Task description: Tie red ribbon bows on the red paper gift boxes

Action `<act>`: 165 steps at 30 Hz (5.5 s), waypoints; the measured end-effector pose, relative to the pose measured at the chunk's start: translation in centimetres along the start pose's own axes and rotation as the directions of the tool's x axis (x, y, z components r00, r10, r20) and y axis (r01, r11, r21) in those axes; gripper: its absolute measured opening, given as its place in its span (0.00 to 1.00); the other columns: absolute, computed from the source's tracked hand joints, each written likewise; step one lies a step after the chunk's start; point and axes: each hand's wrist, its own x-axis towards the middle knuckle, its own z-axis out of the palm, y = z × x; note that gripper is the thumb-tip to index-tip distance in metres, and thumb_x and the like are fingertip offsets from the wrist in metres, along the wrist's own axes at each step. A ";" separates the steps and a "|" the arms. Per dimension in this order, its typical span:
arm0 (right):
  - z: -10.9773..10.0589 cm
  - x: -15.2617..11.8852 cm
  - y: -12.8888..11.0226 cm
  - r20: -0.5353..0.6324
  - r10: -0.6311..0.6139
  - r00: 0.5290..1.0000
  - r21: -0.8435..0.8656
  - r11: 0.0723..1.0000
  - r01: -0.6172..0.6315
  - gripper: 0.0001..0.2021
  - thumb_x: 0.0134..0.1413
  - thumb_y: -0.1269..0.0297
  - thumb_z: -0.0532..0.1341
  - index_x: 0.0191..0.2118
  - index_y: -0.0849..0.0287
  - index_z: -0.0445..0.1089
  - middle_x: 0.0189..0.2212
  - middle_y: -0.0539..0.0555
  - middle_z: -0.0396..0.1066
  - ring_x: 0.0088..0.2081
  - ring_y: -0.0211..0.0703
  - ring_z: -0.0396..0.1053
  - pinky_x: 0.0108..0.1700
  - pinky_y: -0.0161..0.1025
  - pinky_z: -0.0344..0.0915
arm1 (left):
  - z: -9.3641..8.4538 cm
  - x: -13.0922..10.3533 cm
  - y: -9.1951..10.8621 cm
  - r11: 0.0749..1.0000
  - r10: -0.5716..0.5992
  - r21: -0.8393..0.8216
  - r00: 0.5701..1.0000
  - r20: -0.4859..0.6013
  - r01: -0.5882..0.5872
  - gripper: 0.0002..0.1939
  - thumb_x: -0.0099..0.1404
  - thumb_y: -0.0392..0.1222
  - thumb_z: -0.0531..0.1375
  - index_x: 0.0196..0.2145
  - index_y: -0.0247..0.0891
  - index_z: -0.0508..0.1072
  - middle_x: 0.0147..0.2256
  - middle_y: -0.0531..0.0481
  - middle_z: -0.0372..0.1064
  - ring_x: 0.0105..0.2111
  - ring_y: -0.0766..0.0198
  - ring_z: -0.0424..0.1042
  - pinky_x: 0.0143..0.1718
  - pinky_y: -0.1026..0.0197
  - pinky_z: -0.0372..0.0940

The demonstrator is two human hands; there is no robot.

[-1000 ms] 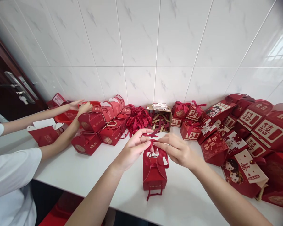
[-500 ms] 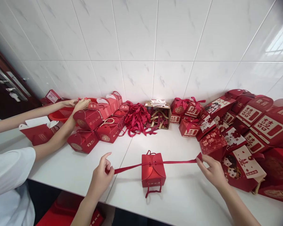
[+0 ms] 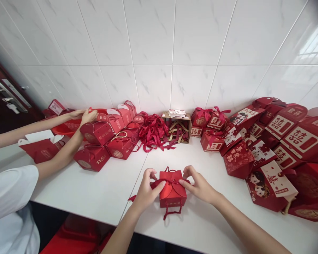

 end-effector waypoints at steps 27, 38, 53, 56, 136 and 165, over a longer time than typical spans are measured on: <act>-4.3 -0.1 -3.6 0.302 0.059 0.952 0.544 0.809 -0.222 0.12 0.57 0.56 0.62 0.33 0.60 0.76 0.29 0.52 0.70 0.34 0.41 0.66 0.46 0.41 0.61 | 2.4 -0.5 4.6 0.816 0.450 0.414 0.893 -0.014 -0.404 0.15 0.57 0.42 0.63 0.41 0.41 0.64 0.50 0.42 0.59 0.52 0.49 0.60 0.51 0.46 0.58; -1.5 0.0 -2.9 0.126 0.091 0.988 0.293 0.948 -0.125 0.12 0.56 0.56 0.62 0.41 0.57 0.76 0.27 0.50 0.71 0.31 0.40 0.66 0.40 0.40 0.64 | 2.9 0.9 5.1 0.815 0.469 0.443 0.874 -0.127 -0.373 0.13 0.59 0.36 0.57 0.42 0.40 0.61 0.48 0.42 0.62 0.52 0.50 0.60 0.50 0.48 0.56; 1.4 0.1 -3.1 0.093 -0.138 0.986 0.196 0.973 0.117 0.11 0.65 0.63 0.51 0.36 0.57 0.69 0.34 0.53 0.73 0.35 0.40 0.69 0.42 0.38 0.64 | -1.3 1.5 0.0 0.990 -0.130 -0.012 0.958 0.257 0.137 0.16 0.63 0.53 0.54 0.24 0.39 0.61 0.24 0.55 0.59 0.28 0.64 0.62 0.32 0.62 0.57; 2.0 0.0 -3.3 0.029 -0.107 0.994 0.109 0.989 0.104 0.10 0.63 0.65 0.51 0.33 0.57 0.67 0.30 0.51 0.72 0.32 0.39 0.68 0.37 0.36 0.64 | -1.5 1.3 0.6 0.985 -0.154 -0.024 0.937 0.315 0.170 0.22 0.62 0.55 0.55 0.18 0.38 0.59 0.18 0.56 0.56 0.22 0.67 0.59 0.28 0.63 0.55; 0.7 -2.7 -2.7 -0.086 -0.006 0.996 -0.041 0.999 0.003 0.05 0.58 0.65 0.57 0.41 0.55 0.65 0.35 0.52 0.73 0.38 0.45 0.71 0.43 0.41 0.67 | -0.7 0.0 4.0 0.973 0.176 0.107 0.954 0.241 -0.206 0.05 0.59 0.36 0.59 0.30 0.42 0.76 0.34 0.49 0.73 0.39 0.58 0.72 0.45 0.54 0.65; -0.2 -0.2 -4.0 0.246 -0.248 0.937 -0.063 0.961 0.271 0.11 0.59 0.76 0.54 0.45 0.56 0.68 0.36 0.53 0.71 0.36 0.39 0.68 0.38 0.36 0.66 | -2.5 1.9 6.8 0.877 0.138 0.306 0.804 0.578 -0.370 0.05 0.55 0.36 0.59 0.31 0.41 0.75 0.27 0.53 0.71 0.36 0.58 0.69 0.45 0.58 0.61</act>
